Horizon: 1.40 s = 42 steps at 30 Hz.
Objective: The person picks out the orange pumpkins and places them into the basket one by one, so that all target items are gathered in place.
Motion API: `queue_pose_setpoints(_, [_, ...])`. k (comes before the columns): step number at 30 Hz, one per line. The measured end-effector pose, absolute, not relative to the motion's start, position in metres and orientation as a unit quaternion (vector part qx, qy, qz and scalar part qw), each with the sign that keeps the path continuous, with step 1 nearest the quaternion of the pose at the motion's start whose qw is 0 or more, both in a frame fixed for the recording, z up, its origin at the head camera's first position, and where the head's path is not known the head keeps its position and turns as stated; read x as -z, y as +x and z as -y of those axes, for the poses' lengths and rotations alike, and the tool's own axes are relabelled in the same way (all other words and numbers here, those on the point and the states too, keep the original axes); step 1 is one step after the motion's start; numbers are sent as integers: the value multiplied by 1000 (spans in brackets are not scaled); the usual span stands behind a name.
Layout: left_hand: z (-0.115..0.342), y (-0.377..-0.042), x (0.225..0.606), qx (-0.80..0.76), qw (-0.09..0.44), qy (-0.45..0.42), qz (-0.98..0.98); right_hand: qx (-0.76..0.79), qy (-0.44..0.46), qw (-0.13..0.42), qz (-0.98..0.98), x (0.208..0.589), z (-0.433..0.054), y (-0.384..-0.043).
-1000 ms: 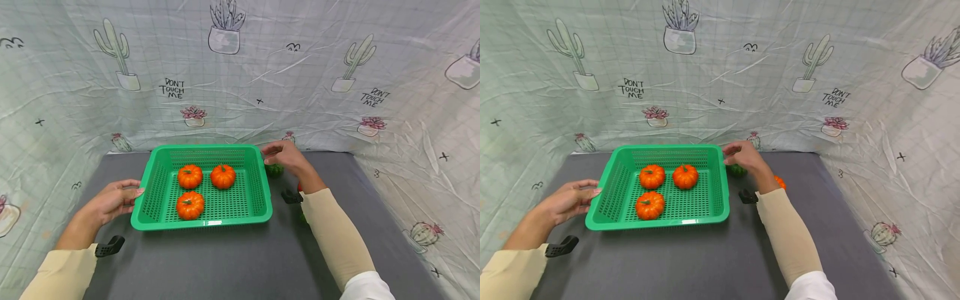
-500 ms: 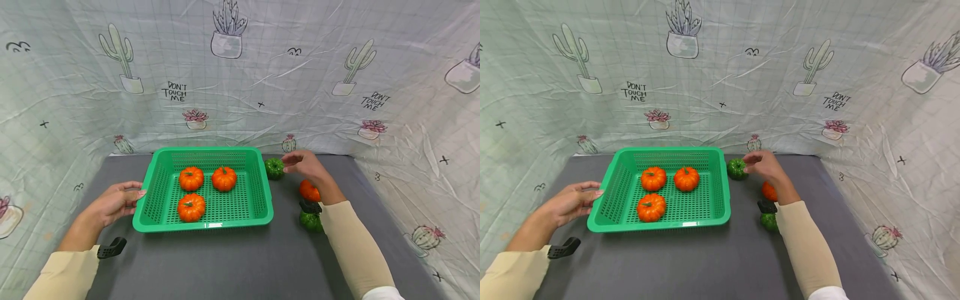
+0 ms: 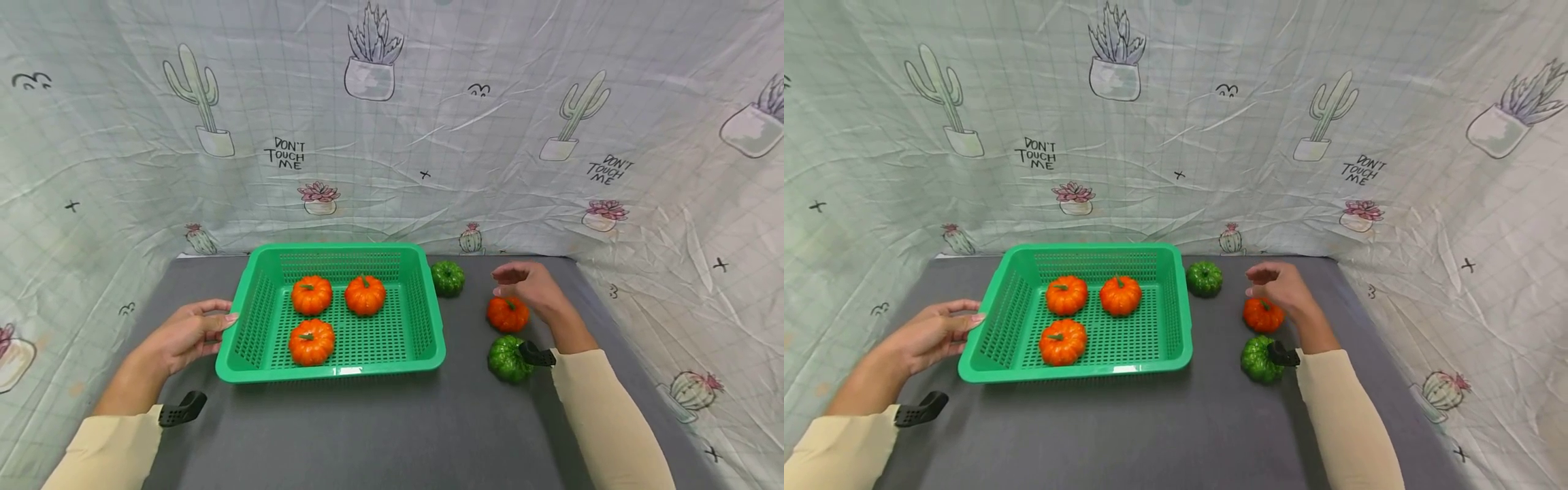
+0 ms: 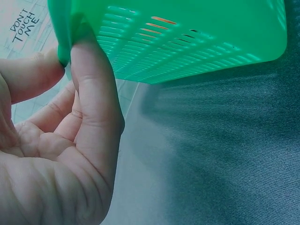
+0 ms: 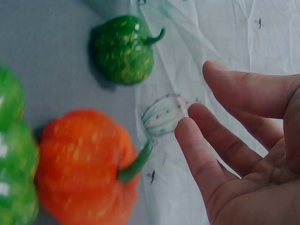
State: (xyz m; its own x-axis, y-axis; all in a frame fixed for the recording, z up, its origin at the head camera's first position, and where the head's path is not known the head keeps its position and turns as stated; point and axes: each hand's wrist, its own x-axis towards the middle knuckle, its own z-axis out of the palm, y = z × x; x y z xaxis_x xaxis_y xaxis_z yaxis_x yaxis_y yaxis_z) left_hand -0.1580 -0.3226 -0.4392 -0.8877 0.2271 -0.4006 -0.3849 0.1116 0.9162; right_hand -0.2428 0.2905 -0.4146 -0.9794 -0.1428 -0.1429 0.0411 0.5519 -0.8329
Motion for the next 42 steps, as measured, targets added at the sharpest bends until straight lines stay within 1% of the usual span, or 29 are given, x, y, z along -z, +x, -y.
queue_pose_setpoints(5, [323,-159,440,-670,231,-51,-704,468,-18,86,-879,423,-307,-237])
queue_pose_setpoints(12, [322,-159,441,-674,233,-54,-699,462,-1,100,-881,443,-327,-231])
queue_pose_setpoints(17, [323,-159,442,-679,231,-51,-695,444,-5,101,-890,457,-336,-229])
queue_pose_setpoints(25, [323,-158,444,-687,228,-48,-689,437,-34,117,-891,473,-339,-227])
queue_pose_setpoints(34, [323,-157,443,-688,226,-47,-688,410,-33,101,-906,479,-336,-228])
queue_pose_setpoints(42, [323,-156,443,-698,227,-41,-678,404,-35,93,-909,477,-334,-229])
